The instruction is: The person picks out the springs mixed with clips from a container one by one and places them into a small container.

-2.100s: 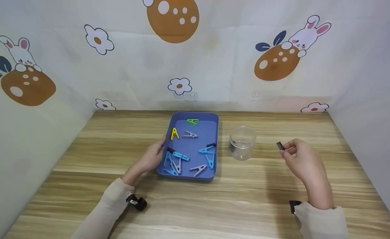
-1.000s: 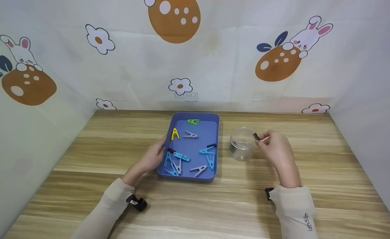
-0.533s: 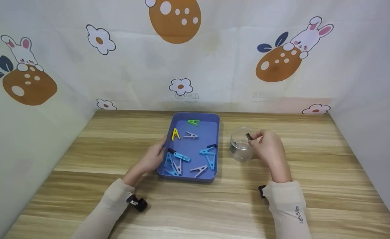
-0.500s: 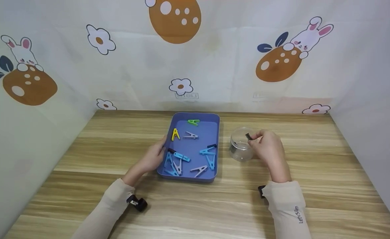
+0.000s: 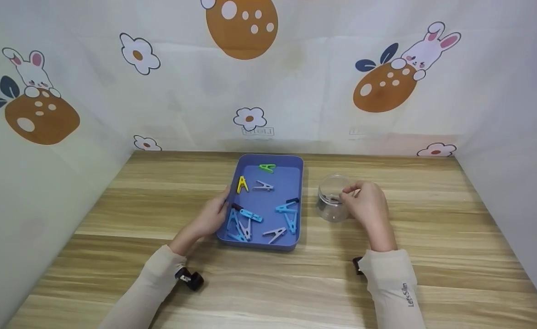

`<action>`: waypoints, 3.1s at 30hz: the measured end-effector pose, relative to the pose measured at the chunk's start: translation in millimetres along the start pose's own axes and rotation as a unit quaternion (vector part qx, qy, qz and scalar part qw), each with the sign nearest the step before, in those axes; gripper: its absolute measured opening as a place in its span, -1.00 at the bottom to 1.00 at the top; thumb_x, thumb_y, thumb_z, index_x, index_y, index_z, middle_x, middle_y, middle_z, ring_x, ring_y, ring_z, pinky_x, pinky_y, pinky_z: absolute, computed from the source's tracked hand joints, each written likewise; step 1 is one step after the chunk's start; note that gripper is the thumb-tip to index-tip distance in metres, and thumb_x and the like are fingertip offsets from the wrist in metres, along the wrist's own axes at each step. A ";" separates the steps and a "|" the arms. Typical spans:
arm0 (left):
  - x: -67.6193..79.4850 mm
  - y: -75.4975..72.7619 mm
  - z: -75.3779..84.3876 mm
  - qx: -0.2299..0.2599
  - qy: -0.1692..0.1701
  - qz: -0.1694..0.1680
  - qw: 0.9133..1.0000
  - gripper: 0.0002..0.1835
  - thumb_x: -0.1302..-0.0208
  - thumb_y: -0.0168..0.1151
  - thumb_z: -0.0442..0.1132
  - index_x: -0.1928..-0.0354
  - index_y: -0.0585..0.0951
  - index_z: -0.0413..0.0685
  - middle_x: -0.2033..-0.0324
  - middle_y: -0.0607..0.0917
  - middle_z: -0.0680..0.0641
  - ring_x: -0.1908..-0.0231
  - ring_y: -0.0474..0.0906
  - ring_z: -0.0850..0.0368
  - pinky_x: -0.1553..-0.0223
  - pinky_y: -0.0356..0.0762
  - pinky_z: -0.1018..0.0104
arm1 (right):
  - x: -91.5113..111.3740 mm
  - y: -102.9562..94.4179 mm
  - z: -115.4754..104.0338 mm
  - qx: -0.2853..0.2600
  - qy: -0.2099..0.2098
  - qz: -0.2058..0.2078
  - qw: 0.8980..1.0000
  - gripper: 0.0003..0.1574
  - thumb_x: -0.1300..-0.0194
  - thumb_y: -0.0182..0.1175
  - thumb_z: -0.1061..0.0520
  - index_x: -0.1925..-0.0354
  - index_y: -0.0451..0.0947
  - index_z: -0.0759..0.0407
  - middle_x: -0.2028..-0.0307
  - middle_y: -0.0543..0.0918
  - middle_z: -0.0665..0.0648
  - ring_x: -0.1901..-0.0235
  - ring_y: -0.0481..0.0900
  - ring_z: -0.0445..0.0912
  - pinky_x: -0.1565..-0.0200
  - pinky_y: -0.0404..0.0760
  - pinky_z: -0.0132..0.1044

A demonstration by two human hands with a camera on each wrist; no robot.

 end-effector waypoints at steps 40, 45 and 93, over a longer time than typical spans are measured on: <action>-0.4 -2.8 2.0 -0.010 0.019 0.021 1.000 -0.47 -0.55 -0.21 -0.56 -0.49 0.15 -0.68 -0.42 0.35 -0.60 -0.47 0.30 -0.44 -0.54 0.25 -0.19 | 3.4 -0.8 -79.5 0.010 -0.089 0.033 0.995 -0.73 -0.39 0.33 0.20 0.07 0.71 0.40 0.33 0.75 0.29 0.36 0.65 0.07 0.35 0.57 -0.26; -0.7 -2.7 1.0 -0.008 0.019 0.021 1.000 -0.47 -0.56 -0.21 -0.55 -0.49 0.16 -0.67 -0.42 0.36 -0.60 -0.47 0.30 -0.45 -0.55 0.24 -0.21 | 2.6 6.6 -88.2 0.002 -0.105 0.036 0.994 -0.78 -0.37 0.34 0.24 0.12 0.71 0.42 0.38 0.76 0.28 0.35 0.69 0.11 0.30 0.61 -0.21; 0.9 0.5 -0.3 0.000 -0.017 -0.001 1.000 -0.45 -0.62 -0.24 -0.49 -0.55 0.08 -0.61 -0.52 0.24 -0.53 -0.56 0.18 -0.35 -0.60 0.15 -0.12 | -16.2 105.7 -58.2 -0.005 -0.060 -0.021 0.998 -0.77 -0.34 0.23 0.40 0.07 0.68 0.50 0.40 0.67 0.27 0.44 0.55 -0.01 0.42 0.52 -0.28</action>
Point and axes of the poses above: each hand's wrist, its own x-axis away from the middle knuckle, its own y-axis out of the palm, z = x × y, the point moved 10 cm from there along -x, towards the middle knuckle
